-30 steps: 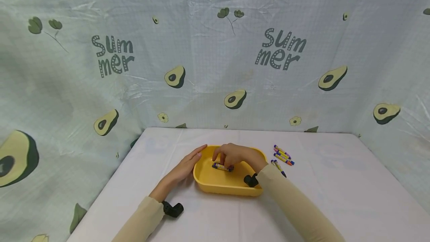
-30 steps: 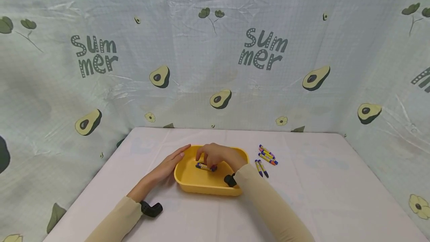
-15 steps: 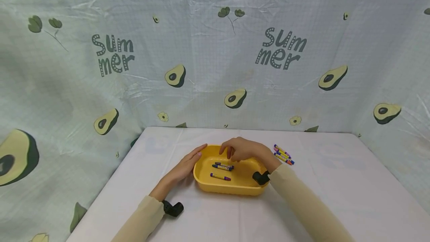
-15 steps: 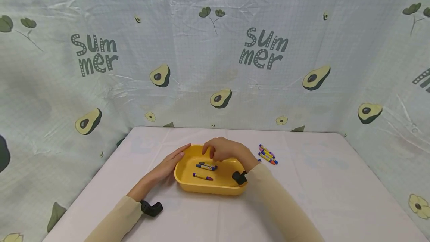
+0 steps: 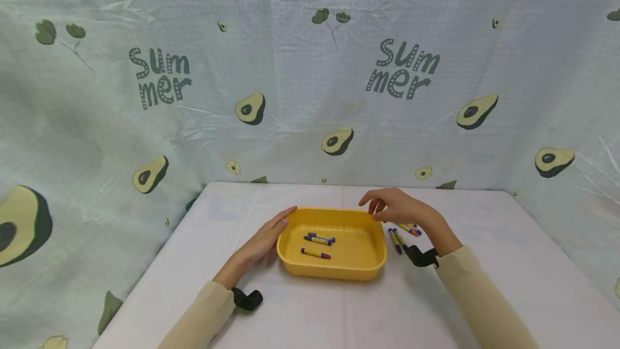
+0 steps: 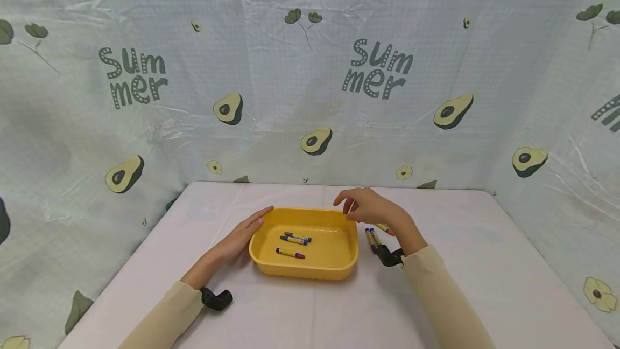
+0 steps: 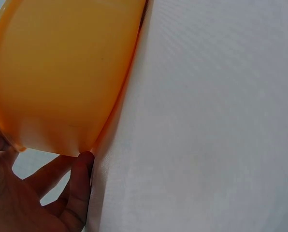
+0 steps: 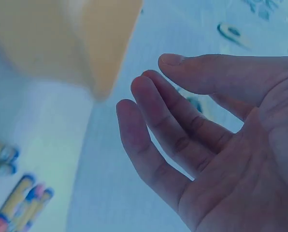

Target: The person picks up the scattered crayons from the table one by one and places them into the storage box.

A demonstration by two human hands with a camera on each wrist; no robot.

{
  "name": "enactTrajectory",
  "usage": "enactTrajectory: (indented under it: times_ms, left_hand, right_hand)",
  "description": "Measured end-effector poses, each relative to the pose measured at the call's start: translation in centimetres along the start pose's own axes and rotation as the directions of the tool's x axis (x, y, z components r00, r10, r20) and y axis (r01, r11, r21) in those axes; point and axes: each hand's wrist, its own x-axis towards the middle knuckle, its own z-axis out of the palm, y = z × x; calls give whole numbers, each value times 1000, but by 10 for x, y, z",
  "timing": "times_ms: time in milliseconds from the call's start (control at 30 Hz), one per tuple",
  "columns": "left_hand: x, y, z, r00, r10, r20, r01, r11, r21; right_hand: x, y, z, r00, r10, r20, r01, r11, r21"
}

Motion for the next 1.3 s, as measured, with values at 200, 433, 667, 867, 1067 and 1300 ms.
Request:
enactTrajectory:
  times_ms: [200, 433, 667, 867, 1067, 1300]
  left_hand:
    - [-1, 0, -1, 1000, -1, -3, 1, 1000, 6]
    - [0, -1, 0, 1000, 7, 7, -7, 1000, 2]
    - [-1, 0, 0, 1000, 3, 1, -3, 1000, 0]
    - [-1, 1, 1, 1000, -13, -10, 13, 1000, 2]
    - [1, 1, 2, 999, -42, -20, 41, 999, -8]
    - [1, 0, 1, 999, -29, -16, 29, 1000, -10]
  right_hand:
    - [-18, 31, 4, 996, 82, -28, -81, 996, 35]
    - [-32, 58, 20, 984, 176, -14, -174, 981, 85]
    - [-39, 72, 26, 980, 195, -30, -192, 976, 99]
    - [-39, 79, 30, 975, 221, -8, -218, 970, 110]
    - [-38, 79, 29, 967, 255, 0, -253, 963, 97]
    - [-37, 79, 29, 964, 264, 11, -264, 962, 66]
